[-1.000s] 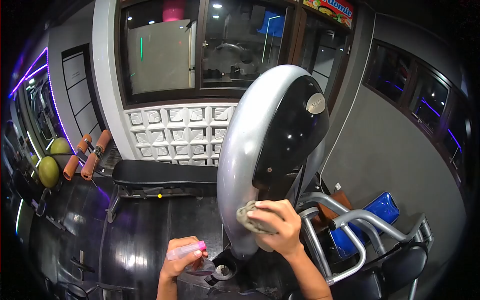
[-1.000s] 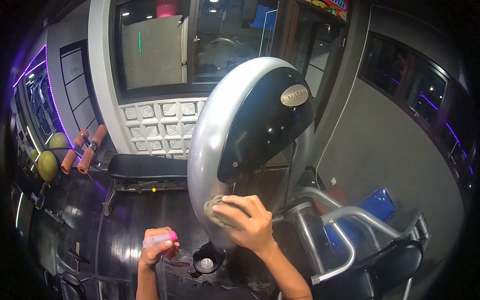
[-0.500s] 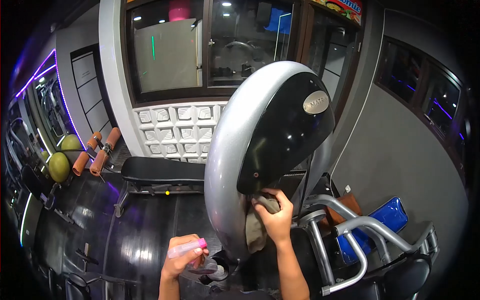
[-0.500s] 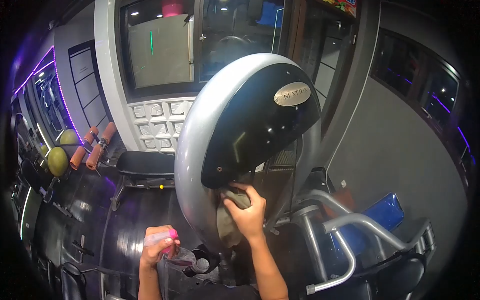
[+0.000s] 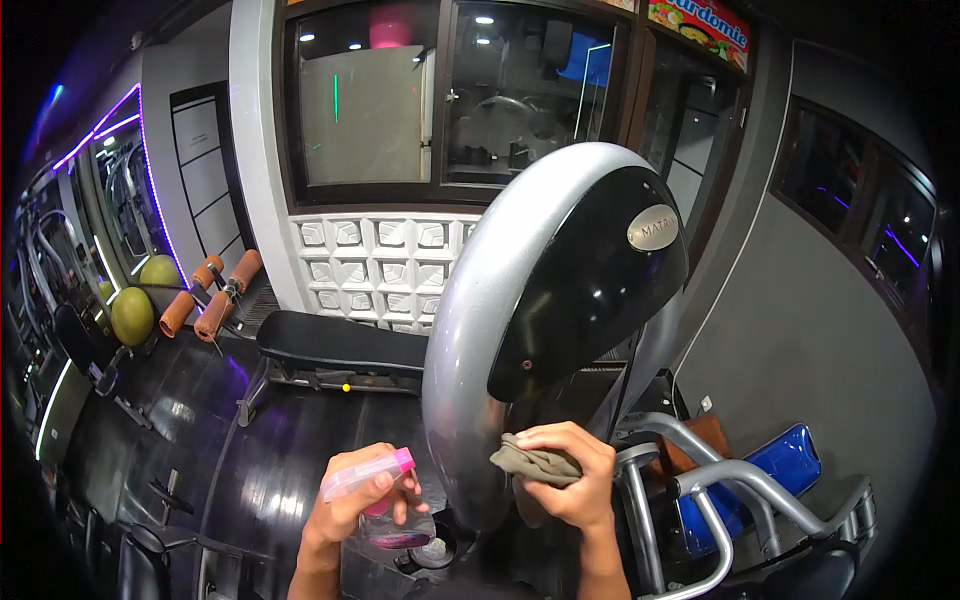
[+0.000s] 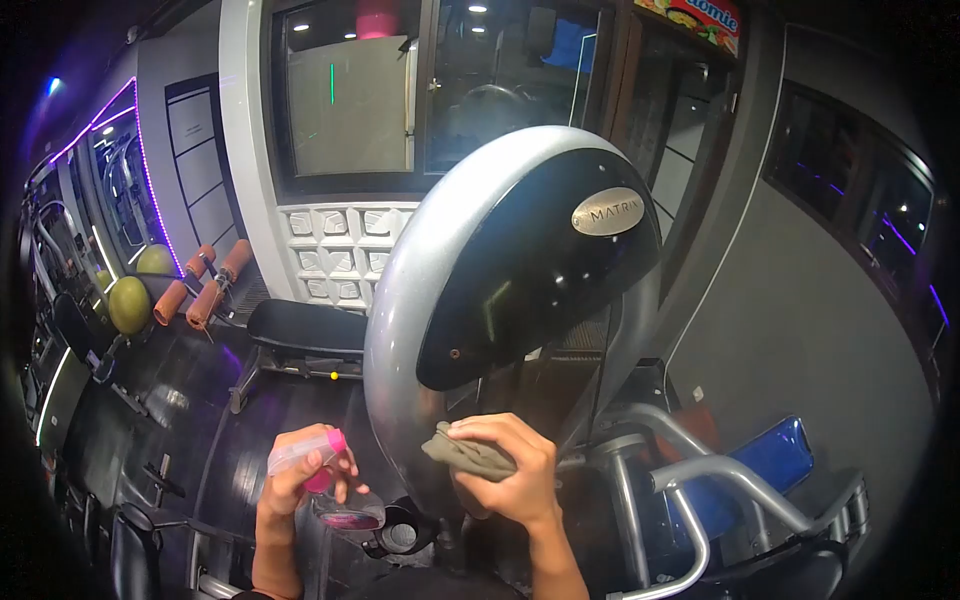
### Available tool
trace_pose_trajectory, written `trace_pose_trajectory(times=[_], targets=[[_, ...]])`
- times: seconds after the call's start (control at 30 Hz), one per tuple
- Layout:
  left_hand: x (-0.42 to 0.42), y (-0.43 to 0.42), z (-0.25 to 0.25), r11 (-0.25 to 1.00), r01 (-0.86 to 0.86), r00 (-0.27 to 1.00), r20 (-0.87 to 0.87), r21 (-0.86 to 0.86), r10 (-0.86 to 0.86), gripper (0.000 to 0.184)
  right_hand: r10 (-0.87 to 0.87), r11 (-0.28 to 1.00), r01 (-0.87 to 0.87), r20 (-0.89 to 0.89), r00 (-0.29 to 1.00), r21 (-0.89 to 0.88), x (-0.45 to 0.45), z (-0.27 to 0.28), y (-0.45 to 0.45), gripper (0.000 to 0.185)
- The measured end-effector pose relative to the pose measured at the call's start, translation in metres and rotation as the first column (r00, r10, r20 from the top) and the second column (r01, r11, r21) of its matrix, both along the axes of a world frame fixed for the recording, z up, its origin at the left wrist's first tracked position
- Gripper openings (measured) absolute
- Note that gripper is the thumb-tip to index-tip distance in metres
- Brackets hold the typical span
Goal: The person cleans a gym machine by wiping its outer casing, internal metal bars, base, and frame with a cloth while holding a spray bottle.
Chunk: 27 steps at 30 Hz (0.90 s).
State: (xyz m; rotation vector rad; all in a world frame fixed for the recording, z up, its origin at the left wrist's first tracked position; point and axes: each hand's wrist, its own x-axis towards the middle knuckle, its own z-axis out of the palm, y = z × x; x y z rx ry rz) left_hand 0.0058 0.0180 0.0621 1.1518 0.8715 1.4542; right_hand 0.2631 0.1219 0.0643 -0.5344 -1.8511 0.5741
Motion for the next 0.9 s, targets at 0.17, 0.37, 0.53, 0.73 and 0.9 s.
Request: trace_pose_trajectory(times=[0.17, 0.37, 0.53, 0.73, 0.9], targets=[[-0.007, 0.008, 0.014, 0.985, 0.080, 0.948, -0.318, 0.153, -0.028, 0.039, -0.264, 0.845, 0.130, 0.193, 0.945, 0.518, -0.006, 0.062, -0.004, 0.048], [-0.007, 0.018, 0.029, 0.913, 0.054, 0.847, -0.502, 0.405, 0.173, 0.038, -0.411, 0.670, -0.220, 0.602, 0.685, 0.709, -0.034, 0.100, 0.010, 0.031], [-0.005, 0.017, 0.045, 0.918, 0.104, 0.758, -0.628, 0.384, 0.177, 0.033, -0.394, 0.632, -0.324, 0.651, 0.649, 0.704, -0.041, 0.135, 0.025, 0.014], [0.002, 0.018, 0.053, 0.920, 0.078, 0.777, -0.602, 0.385, 0.186, 0.034, -0.542, 0.625, -0.145, 0.560, 0.626, 0.767, -0.037, 0.177, 0.045, 0.033], [0.009, 0.022, 0.053, 0.930, 0.032, 0.811, -0.553, 0.366, 0.190, 0.035, -0.497, 0.639, -0.045, 0.458, 0.737, 0.768, -0.030, 0.174, 0.058, 0.043]])
